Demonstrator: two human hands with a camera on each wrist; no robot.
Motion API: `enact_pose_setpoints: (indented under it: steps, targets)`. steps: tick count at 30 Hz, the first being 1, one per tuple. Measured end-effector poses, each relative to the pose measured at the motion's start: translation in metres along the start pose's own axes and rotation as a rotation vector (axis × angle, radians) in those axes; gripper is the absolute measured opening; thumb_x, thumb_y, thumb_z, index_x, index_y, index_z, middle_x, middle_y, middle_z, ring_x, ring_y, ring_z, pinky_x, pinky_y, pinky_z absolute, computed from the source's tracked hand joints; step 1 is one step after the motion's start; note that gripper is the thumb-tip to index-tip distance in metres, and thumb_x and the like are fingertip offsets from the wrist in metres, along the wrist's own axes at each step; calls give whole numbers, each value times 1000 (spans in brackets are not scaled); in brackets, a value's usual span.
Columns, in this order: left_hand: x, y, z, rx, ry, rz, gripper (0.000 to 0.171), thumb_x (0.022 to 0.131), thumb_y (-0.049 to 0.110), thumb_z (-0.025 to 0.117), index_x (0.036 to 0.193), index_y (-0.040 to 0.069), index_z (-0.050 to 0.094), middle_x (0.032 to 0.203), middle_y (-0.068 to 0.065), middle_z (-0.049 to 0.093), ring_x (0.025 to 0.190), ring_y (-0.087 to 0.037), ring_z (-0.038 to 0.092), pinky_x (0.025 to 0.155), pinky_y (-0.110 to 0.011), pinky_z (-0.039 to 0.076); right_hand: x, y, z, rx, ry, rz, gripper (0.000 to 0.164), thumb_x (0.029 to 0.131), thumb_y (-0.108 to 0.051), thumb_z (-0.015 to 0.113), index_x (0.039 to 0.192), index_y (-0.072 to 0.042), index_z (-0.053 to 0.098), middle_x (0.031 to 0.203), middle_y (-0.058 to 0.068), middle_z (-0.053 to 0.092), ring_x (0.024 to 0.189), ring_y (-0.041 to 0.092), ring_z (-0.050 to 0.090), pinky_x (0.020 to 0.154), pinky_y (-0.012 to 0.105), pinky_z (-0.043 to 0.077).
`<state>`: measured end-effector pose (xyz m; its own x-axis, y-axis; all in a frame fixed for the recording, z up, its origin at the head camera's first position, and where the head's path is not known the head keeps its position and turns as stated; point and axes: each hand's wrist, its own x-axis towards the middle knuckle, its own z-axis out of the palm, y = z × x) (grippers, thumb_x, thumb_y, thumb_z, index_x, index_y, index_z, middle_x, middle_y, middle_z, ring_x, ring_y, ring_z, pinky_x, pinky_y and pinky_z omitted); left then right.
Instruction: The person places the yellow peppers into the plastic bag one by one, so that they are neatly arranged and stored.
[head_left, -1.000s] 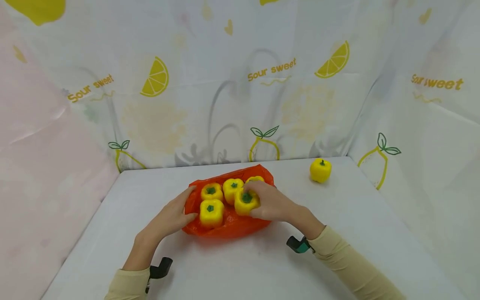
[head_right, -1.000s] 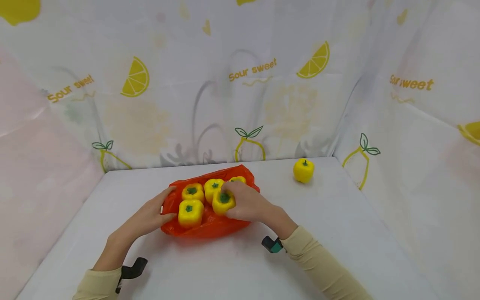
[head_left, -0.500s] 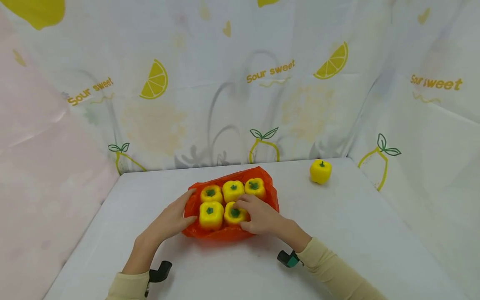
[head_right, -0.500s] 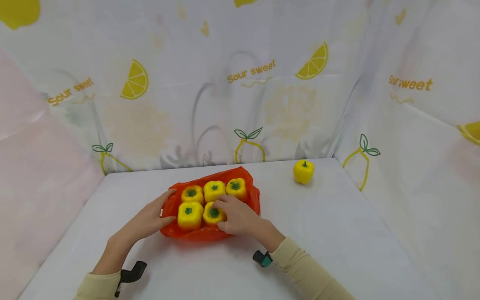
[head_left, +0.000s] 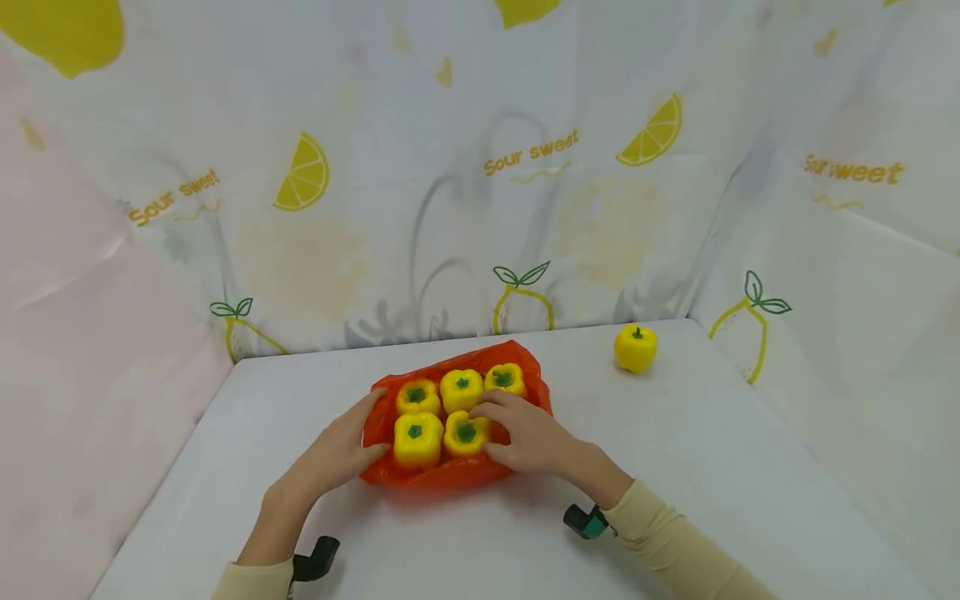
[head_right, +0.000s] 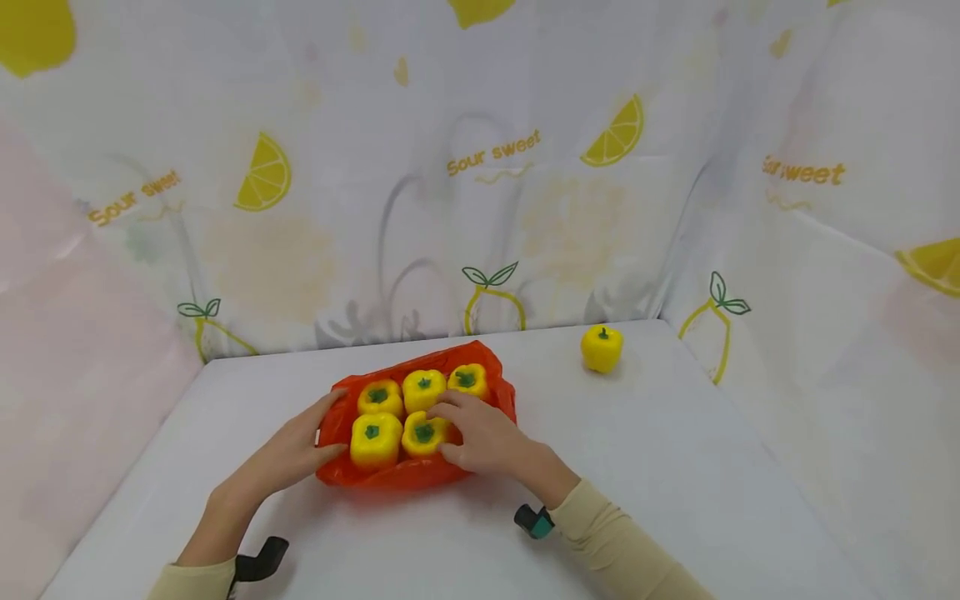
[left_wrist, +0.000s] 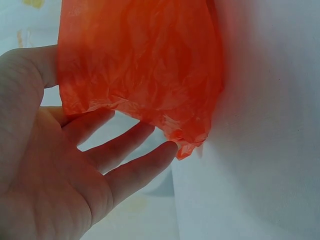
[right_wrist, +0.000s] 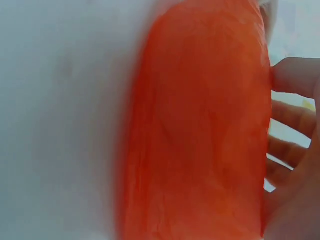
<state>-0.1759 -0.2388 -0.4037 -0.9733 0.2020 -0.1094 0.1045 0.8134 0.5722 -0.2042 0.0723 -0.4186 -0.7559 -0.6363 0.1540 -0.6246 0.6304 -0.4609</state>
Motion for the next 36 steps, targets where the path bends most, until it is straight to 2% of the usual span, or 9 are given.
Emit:
enact_pose_setpoints:
  steps: [6,10,17,23,30,36]
  targets:
    - [-14,-8,3,18,-6,-33,82,91,26,67,158,11,22,160,-16,33,144,-41,36,109,-62,41,-8,16,-12,80,130,-40,37,92,-20,67,128,-15,63,135,0,57,128,20,53,105,42,52]
    - [-17,-11,3,21,-3,-36,81,91,25,67,157,10,23,160,-17,34,143,-41,37,109,-63,41,-8,38,-29,94,246,-59,35,92,-12,67,126,-9,63,130,5,61,125,24,56,104,44,52]
    - [-11,-9,1,7,-1,-47,82,91,26,67,158,13,21,160,-15,33,143,-40,37,108,-63,42,-9,91,-66,39,352,42,34,90,-7,67,124,-5,62,128,13,62,121,33,57,105,50,49]
    - [-6,-8,0,36,9,-22,82,91,28,68,157,11,22,160,-17,33,143,-42,37,108,-64,41,-16,131,-80,-23,331,216,38,92,-11,64,129,-3,59,136,16,57,127,36,51,107,55,45]
    - [-2,-4,-1,29,15,-10,82,91,27,68,157,11,23,160,-17,34,143,-42,36,109,-64,41,-24,161,-95,-107,379,260,44,90,-12,66,132,-1,56,138,21,53,131,41,46,107,57,43]
    - [1,-4,0,15,15,-7,81,91,26,68,157,12,23,160,-17,34,144,-43,36,109,-64,40,-33,180,-109,-118,347,387,55,88,-17,64,139,0,49,146,25,45,134,45,42,112,60,37]
